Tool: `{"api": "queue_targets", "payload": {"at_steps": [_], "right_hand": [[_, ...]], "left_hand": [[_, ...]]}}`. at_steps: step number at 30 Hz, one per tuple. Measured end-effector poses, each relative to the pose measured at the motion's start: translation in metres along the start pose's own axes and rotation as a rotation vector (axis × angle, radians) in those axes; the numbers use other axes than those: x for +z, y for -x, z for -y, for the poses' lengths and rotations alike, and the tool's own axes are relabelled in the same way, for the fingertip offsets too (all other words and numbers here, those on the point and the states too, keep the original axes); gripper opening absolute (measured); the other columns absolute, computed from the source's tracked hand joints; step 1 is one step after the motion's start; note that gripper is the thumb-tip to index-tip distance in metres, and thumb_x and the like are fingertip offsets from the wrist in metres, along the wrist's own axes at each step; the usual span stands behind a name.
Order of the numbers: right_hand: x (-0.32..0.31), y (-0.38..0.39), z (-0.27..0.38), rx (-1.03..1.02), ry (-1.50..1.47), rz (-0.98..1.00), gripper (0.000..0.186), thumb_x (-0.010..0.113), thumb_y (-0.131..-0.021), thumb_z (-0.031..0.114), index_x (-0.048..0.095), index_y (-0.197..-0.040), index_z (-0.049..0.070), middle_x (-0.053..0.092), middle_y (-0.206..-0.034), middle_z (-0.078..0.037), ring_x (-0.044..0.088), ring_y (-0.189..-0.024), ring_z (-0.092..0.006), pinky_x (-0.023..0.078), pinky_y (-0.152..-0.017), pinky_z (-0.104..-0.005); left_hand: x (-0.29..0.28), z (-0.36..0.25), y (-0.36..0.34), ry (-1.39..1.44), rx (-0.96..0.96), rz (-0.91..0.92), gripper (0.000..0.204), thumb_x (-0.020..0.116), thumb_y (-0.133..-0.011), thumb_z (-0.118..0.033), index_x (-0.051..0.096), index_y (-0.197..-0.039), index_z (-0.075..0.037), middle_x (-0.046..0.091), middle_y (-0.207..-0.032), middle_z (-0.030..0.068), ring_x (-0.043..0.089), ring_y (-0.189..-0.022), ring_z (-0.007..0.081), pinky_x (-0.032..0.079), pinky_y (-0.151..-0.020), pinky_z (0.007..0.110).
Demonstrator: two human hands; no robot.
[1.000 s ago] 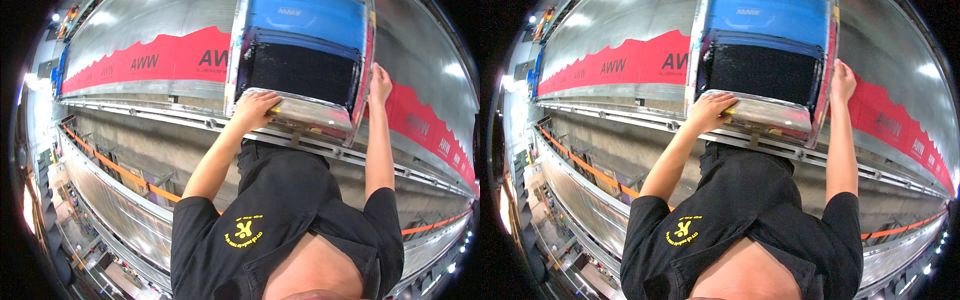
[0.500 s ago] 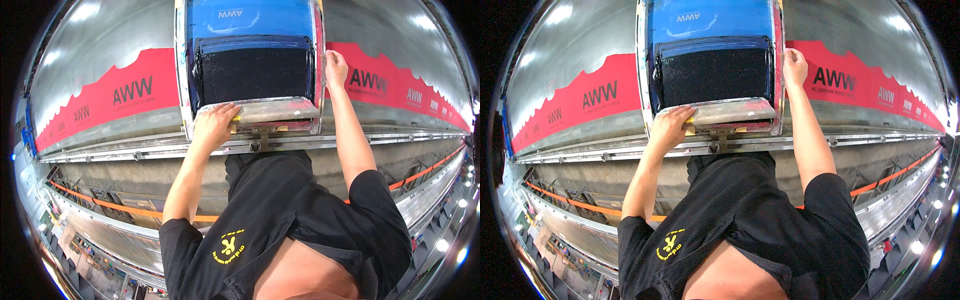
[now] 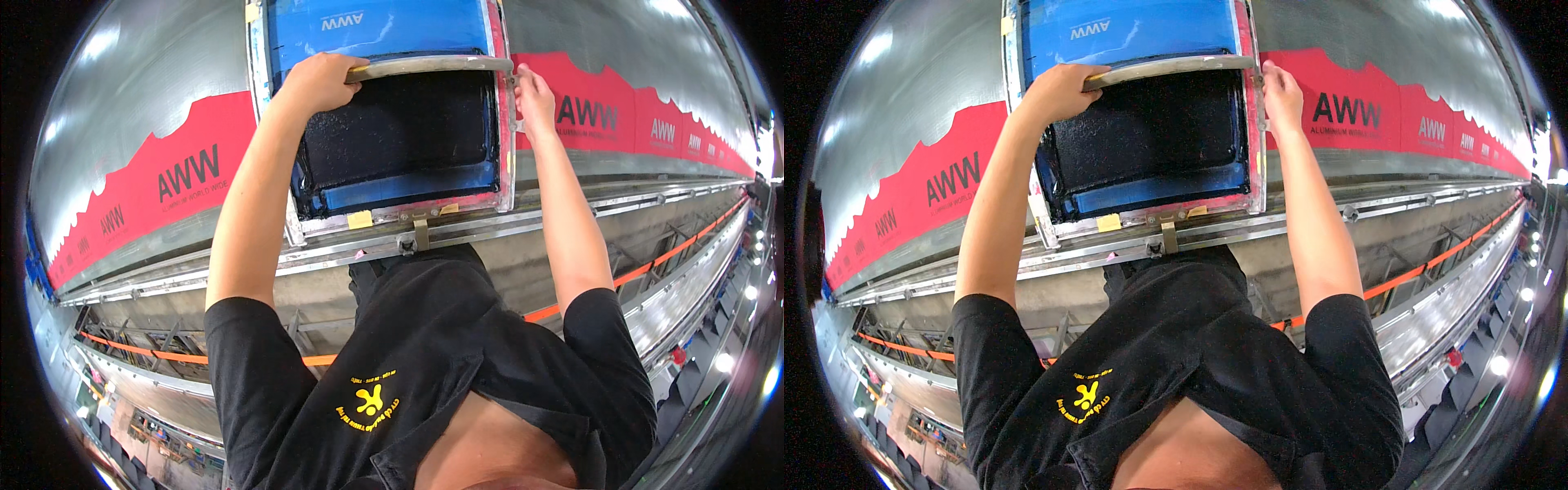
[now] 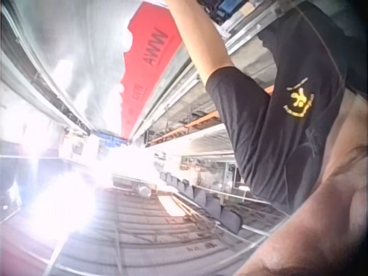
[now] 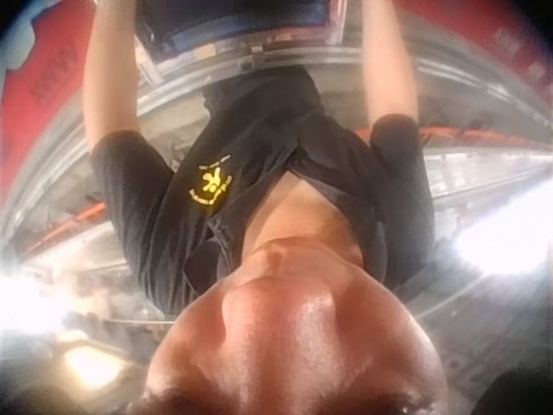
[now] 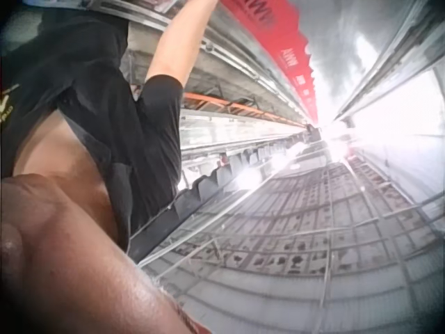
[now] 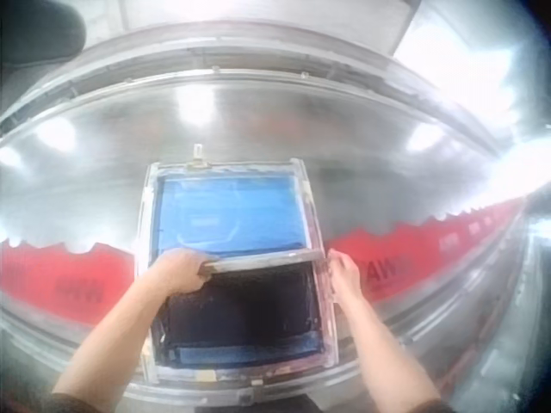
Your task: The person repeatedly uses a squeegee to press ink through a screen printing frame onto a surface below. The action is continuous and repetitive, with the squeegee moved back and forth across the screen.
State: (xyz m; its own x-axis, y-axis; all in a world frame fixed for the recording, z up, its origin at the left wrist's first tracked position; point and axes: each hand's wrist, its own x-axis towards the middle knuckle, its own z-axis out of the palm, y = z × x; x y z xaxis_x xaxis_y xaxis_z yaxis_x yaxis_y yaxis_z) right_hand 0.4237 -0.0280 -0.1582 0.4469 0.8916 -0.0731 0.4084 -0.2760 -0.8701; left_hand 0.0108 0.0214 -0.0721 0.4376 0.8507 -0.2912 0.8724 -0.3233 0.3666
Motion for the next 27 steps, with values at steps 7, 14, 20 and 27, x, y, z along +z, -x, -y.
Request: {"api": "queue_targets", "payload": {"at_steps": [7,14,20,27], "right_hand": [[0.006,-0.029,0.121,-0.668,0.608,0.513,0.054,0.076,-0.091,0.060,0.079,-0.118,0.013,0.078,-0.112,-0.013,0.074,-0.106,-0.0312,0.056,-0.095,-0.0395],[0.037,-0.008,0.101,-0.635,0.997,0.551,0.047,0.078,-0.084,0.062,0.081,-0.113,0.025,0.078,-0.111,-0.009,0.075,-0.099,-0.0342,0.061,-0.085,-0.0479],[-0.020,0.108,0.056,-0.526,0.950,0.573,0.040,0.080,-0.075,0.017,0.081,-0.114,0.023,0.077,-0.112,-0.001,0.072,-0.106,-0.0265,0.060,-0.089,-0.0407],[-0.088,0.211,0.032,-0.672,0.734,0.501,0.052,0.078,-0.069,0.006,0.076,-0.120,0.011,0.074,-0.121,-0.002,0.068,-0.109,-0.0269,0.057,-0.095,-0.0397]], "left_hand": [[-0.008,0.016,-0.005,-0.166,-0.193,0.128,0.058,0.072,-0.091,-0.063,0.080,-0.120,-0.014,0.079,-0.097,0.0168,0.076,-0.100,0.0377,0.059,-0.091,0.047],[0.024,0.018,0.012,-0.231,-0.119,-0.143,0.055,0.075,-0.085,-0.064,0.083,-0.098,-0.010,0.079,-0.090,0.0148,0.077,-0.091,0.0349,0.061,-0.083,0.046],[0.066,-0.049,0.118,-0.066,-0.233,-0.002,0.049,0.086,-0.079,-0.046,0.080,-0.110,-0.008,0.078,-0.100,0.0160,0.075,-0.096,0.0360,0.060,-0.086,0.047],[0.093,-0.113,0.226,-0.053,-0.197,-0.054,0.060,0.089,-0.076,-0.036,0.072,-0.126,-0.006,0.073,-0.119,0.0133,0.069,-0.114,0.0343,0.056,-0.099,0.045]]}}
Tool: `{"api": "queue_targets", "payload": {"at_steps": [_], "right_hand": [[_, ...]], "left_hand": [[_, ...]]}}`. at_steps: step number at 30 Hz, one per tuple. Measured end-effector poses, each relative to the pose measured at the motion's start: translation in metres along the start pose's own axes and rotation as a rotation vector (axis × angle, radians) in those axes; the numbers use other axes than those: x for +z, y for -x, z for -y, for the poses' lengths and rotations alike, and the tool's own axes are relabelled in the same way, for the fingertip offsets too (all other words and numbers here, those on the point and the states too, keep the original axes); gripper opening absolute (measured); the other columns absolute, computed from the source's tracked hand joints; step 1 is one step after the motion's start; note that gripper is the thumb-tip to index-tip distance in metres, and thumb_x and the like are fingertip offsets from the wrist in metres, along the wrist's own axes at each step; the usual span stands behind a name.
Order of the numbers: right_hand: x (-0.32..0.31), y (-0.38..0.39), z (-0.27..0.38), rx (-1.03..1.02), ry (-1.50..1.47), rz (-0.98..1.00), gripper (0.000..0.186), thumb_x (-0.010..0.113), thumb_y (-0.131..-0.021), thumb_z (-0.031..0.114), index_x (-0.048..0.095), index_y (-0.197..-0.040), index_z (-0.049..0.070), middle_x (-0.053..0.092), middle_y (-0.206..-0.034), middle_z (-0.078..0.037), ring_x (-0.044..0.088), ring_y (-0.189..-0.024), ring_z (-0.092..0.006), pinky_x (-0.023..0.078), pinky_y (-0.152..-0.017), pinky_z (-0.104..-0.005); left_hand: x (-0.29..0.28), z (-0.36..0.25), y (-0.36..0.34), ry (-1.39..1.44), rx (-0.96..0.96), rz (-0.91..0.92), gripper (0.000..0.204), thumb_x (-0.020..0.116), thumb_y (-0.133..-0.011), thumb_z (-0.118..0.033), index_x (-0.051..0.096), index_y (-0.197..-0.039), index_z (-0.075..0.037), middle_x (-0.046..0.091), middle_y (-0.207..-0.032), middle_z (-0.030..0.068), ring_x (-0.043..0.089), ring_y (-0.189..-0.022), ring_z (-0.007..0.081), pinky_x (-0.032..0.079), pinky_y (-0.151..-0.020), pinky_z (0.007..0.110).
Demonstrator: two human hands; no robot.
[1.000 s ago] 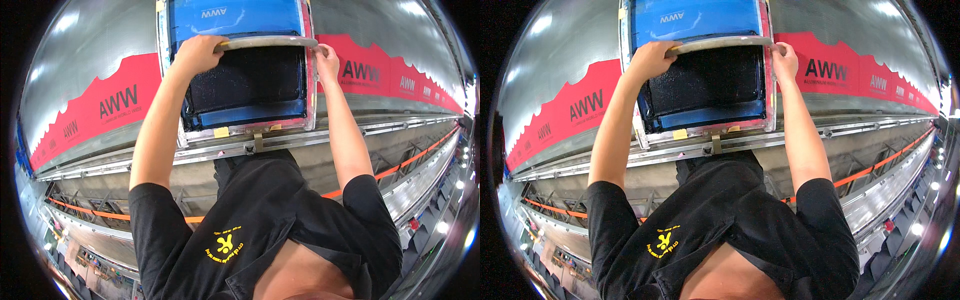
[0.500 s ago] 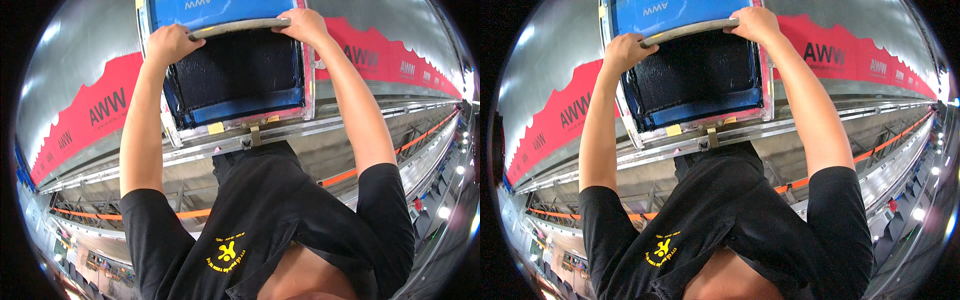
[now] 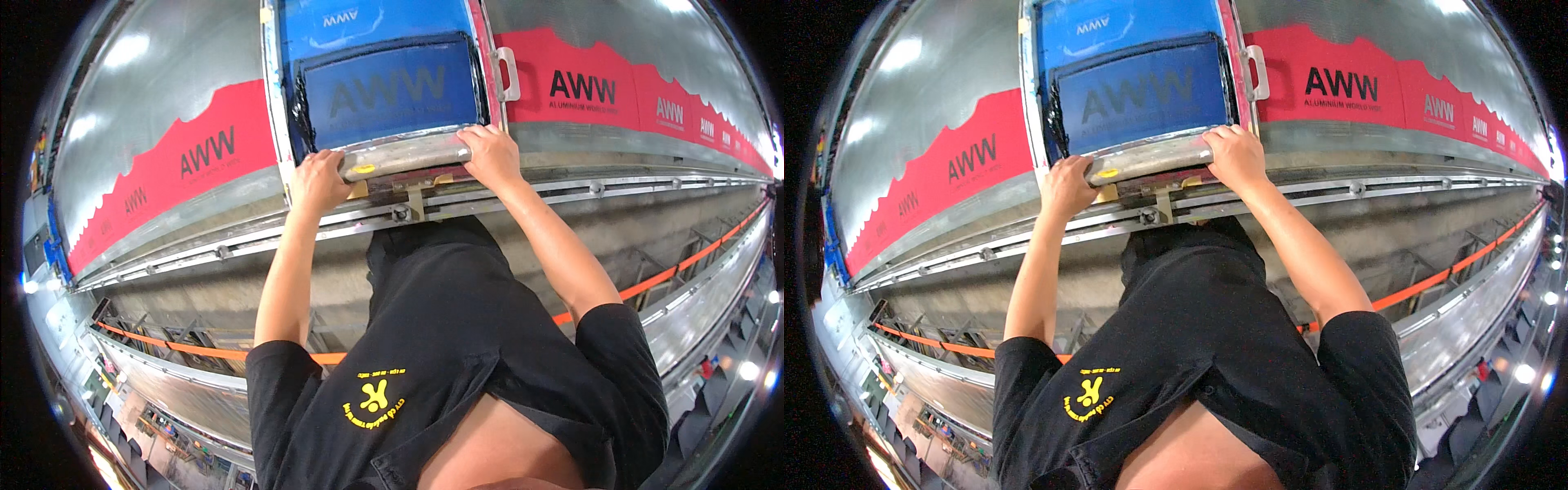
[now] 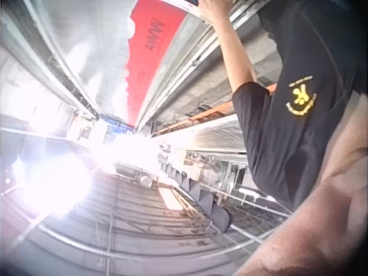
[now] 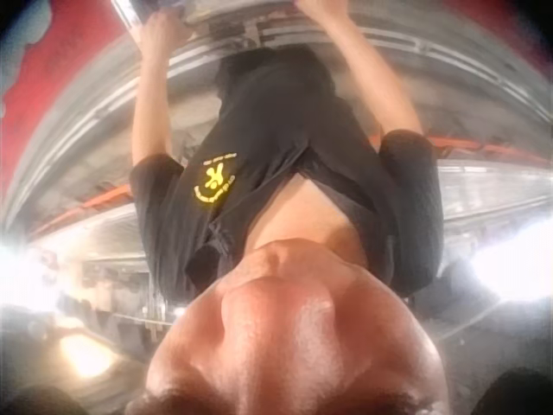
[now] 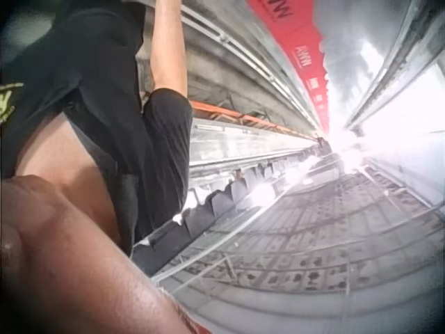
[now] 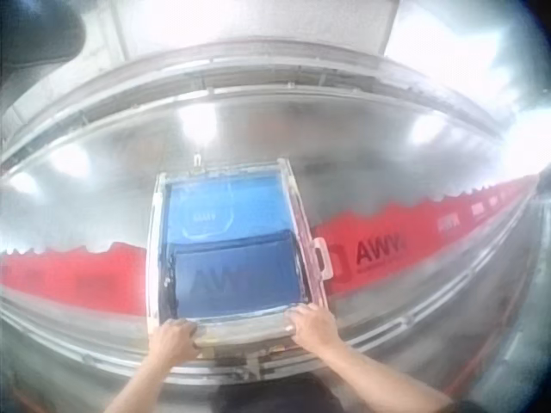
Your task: The person repeatedly uses a squeegee to press ink through a screen printing frame onto a surface below. The action is continuous and repetitive, with the squeegee moved back and forth across the screen.
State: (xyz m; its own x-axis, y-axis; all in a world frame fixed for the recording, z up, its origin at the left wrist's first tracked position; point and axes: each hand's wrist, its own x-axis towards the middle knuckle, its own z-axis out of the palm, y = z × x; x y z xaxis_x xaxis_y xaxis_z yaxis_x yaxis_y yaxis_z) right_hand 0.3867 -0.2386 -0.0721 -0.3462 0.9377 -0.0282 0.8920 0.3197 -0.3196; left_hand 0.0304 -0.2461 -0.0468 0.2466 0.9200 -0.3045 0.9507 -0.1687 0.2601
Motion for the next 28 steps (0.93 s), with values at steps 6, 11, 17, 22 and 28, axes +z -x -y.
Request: {"api": "queue_targets", "payload": {"at_steps": [6,11,17,22,28], "right_hand": [[0.003,0.043,0.005,-0.108,-0.025,-0.009,0.060,0.083,-0.067,0.008,0.069,-0.126,0.007,0.066,-0.131,-0.008,0.059,-0.121,-0.0295,0.047,-0.106,-0.0438],[-0.007,0.074,0.018,-0.126,-0.065,0.065,0.060,0.081,-0.066,0.009,0.069,-0.125,0.005,0.065,-0.129,-0.009,0.057,-0.121,-0.0309,0.046,-0.105,-0.0444],[-0.049,-0.032,0.004,-0.210,-0.014,0.101,0.036,0.078,-0.073,0.018,0.078,-0.109,0.012,0.075,-0.105,-0.005,0.069,-0.101,-0.0281,0.052,-0.094,-0.0460],[-0.045,-0.193,-0.032,-0.071,-0.048,0.172,0.023,0.080,-0.087,0.034,0.080,-0.104,0.019,0.077,-0.098,-0.012,0.075,-0.097,-0.0347,0.058,-0.085,-0.0464],[-0.034,-0.281,-0.038,0.128,0.109,0.377,0.033,0.081,-0.088,0.043,0.081,-0.111,0.020,0.078,-0.102,-0.015,0.076,-0.099,-0.0347,0.059,-0.088,-0.0457]], "left_hand": [[0.038,0.001,0.047,-0.023,0.037,-0.018,0.084,0.089,-0.081,-0.025,0.049,-0.153,-0.003,0.056,-0.152,0.0201,0.047,-0.147,0.0358,0.041,-0.121,0.045],[0.029,-0.002,0.074,0.048,0.059,0.046,0.078,0.088,-0.080,-0.023,0.056,-0.147,-0.002,0.061,-0.146,0.0198,0.056,-0.138,0.0368,0.048,-0.114,0.046],[-0.055,0.028,-0.021,0.068,0.018,0.285,0.045,0.079,-0.089,-0.041,0.074,-0.120,-0.009,0.078,-0.105,0.0180,0.075,-0.097,0.0378,0.060,-0.084,0.050],[-0.093,0.084,-0.161,0.067,0.055,0.208,0.042,0.076,-0.091,-0.047,0.080,-0.099,-0.007,0.076,-0.084,0.0199,0.075,-0.084,0.0406,0.060,-0.079,0.051],[-0.086,0.105,-0.236,-0.074,0.015,0.033,0.045,0.079,-0.088,-0.049,0.082,-0.102,-0.006,0.079,-0.094,0.0213,0.078,-0.094,0.0368,0.061,-0.087,0.047]]}}
